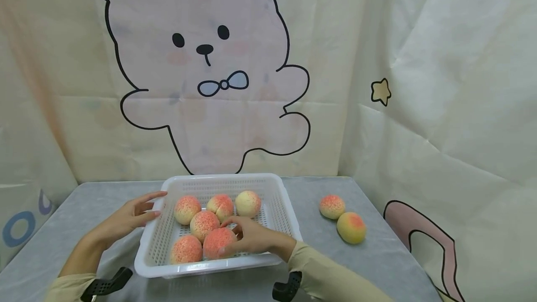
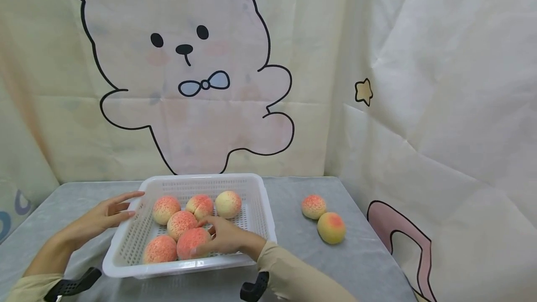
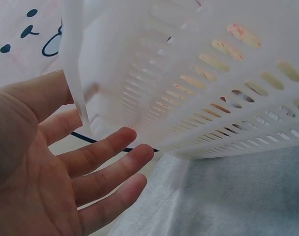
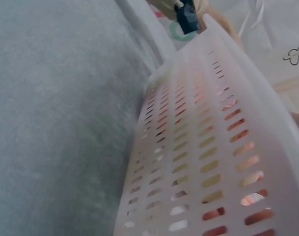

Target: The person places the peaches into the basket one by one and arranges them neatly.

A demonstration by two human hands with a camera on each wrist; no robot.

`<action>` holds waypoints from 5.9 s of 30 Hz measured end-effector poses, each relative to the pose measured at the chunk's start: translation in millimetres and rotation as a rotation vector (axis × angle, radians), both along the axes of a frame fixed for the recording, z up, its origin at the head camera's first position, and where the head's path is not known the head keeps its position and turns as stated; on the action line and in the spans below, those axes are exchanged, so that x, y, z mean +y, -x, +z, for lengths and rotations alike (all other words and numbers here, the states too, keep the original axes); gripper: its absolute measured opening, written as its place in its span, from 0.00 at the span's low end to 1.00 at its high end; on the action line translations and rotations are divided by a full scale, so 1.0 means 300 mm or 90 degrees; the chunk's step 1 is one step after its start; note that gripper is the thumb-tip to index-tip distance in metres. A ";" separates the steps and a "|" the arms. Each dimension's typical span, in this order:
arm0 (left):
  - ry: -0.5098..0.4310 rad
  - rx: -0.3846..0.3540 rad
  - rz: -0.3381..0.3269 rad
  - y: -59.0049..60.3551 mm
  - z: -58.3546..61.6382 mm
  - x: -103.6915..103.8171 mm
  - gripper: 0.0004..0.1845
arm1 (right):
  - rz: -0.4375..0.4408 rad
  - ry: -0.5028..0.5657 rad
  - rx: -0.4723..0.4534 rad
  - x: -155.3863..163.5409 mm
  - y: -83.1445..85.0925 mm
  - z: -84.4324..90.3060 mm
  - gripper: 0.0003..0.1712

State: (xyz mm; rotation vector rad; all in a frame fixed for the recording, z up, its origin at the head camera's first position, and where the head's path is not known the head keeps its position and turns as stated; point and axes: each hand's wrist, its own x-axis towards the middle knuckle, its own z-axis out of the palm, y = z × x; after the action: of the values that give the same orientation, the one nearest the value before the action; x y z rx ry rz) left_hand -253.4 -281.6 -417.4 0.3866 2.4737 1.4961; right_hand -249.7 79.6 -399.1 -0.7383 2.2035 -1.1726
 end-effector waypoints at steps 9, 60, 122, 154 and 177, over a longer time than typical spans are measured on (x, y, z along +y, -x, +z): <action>-0.004 0.012 -0.010 0.002 0.006 -0.011 0.36 | -0.010 -0.063 0.015 -0.016 -0.002 -0.004 0.27; 0.002 -0.001 0.007 0.000 -0.011 0.001 0.37 | 0.066 -0.033 -0.010 -0.004 0.009 -0.023 0.27; 0.010 -0.003 0.015 -0.004 -0.004 0.002 0.38 | -0.153 0.102 0.117 0.491 0.043 0.161 0.29; 0.004 -0.001 0.017 -0.008 -0.003 0.005 0.37 | -0.278 0.068 0.142 0.773 0.070 0.082 0.30; 0.009 -0.005 0.020 -0.003 -0.004 0.005 0.38 | -0.402 -0.077 0.236 0.960 0.011 0.036 0.28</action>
State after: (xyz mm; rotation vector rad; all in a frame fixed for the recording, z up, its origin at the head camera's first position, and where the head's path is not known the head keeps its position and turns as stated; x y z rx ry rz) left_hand -252.5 -280.3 -418.4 0.3402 2.4941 1.4889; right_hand -253.1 367.4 -388.1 -0.2094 2.9189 -1.2367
